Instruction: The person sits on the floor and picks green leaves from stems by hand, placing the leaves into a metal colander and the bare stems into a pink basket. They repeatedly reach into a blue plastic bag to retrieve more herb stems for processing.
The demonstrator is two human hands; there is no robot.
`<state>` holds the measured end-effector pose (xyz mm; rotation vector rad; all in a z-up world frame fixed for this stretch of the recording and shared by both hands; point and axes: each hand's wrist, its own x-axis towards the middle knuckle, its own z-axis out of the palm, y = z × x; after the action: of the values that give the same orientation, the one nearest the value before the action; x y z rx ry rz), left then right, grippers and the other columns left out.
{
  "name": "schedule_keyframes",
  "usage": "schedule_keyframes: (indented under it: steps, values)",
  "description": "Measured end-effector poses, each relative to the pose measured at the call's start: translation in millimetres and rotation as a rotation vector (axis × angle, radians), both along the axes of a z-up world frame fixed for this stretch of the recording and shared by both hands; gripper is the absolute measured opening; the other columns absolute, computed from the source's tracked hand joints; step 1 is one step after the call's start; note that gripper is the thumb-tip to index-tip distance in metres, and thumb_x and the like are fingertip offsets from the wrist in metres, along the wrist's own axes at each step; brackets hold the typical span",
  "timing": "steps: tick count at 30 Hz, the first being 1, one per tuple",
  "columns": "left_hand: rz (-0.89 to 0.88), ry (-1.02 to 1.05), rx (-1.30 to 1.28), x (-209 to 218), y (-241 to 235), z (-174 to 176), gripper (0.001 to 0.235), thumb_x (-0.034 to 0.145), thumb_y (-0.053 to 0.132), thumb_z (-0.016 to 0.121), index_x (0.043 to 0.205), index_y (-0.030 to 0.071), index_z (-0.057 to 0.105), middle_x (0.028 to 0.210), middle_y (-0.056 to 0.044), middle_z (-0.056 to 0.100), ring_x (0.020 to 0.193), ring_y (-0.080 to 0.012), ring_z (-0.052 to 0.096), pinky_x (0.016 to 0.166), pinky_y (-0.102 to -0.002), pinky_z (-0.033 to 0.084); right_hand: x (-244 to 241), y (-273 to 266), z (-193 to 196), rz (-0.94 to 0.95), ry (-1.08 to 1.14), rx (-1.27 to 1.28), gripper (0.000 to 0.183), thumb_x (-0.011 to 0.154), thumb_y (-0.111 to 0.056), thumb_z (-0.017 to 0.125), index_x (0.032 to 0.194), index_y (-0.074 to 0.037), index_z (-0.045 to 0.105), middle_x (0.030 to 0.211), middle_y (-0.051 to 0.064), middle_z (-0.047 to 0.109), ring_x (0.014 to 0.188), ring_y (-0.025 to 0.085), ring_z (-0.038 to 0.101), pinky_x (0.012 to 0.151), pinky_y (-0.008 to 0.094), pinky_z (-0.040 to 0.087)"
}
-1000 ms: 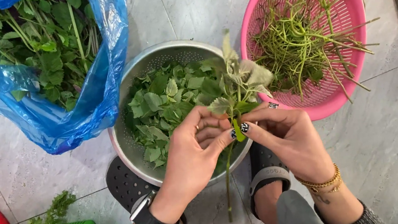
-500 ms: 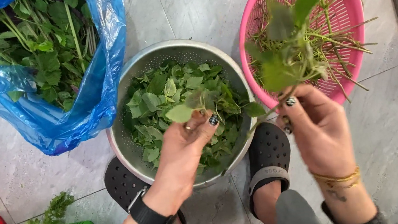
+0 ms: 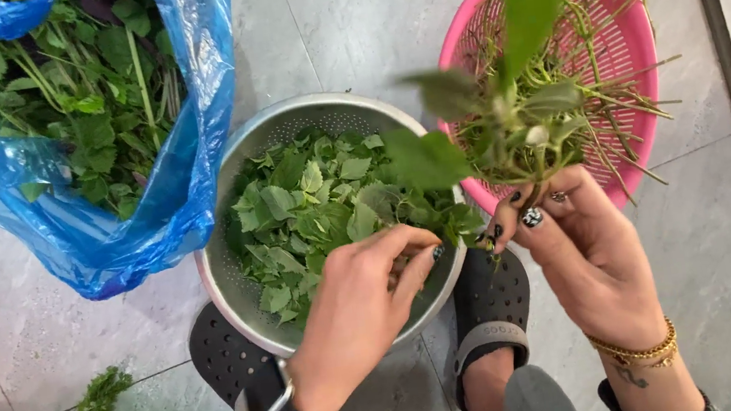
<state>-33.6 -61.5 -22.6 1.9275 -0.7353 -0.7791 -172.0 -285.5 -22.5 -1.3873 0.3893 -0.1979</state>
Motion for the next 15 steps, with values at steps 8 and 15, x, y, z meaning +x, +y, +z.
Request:
schedule_keyframes:
  steps: [8,15]
  values:
    - [0.060,-0.675,-0.278,24,30,72,0.016,0.126,0.014,0.073,0.129,0.002,0.084,0.113,-0.013,0.074,0.089,-0.0332,0.069,0.087,-0.050,0.060,19,30,15,0.086,0.130,-0.001,0.027,0.126,-0.019,0.062,0.147,-0.001,0.061,0.111,0.009,0.062,0.088,0.021,0.063,0.082,0.037,0.061]
    - [0.067,-0.703,-0.165,25,50,63,0.009,0.123,0.014,0.086,0.127,0.006,0.087,0.108,-0.011,0.059,0.090,-0.0302,0.066,0.079,-0.046,0.058,29,56,14,0.126,0.175,-0.171,0.023,0.123,-0.022,0.070,0.133,-0.002,0.073,0.083,0.006,0.064,0.073,0.014,0.059,0.069,0.030,0.054]
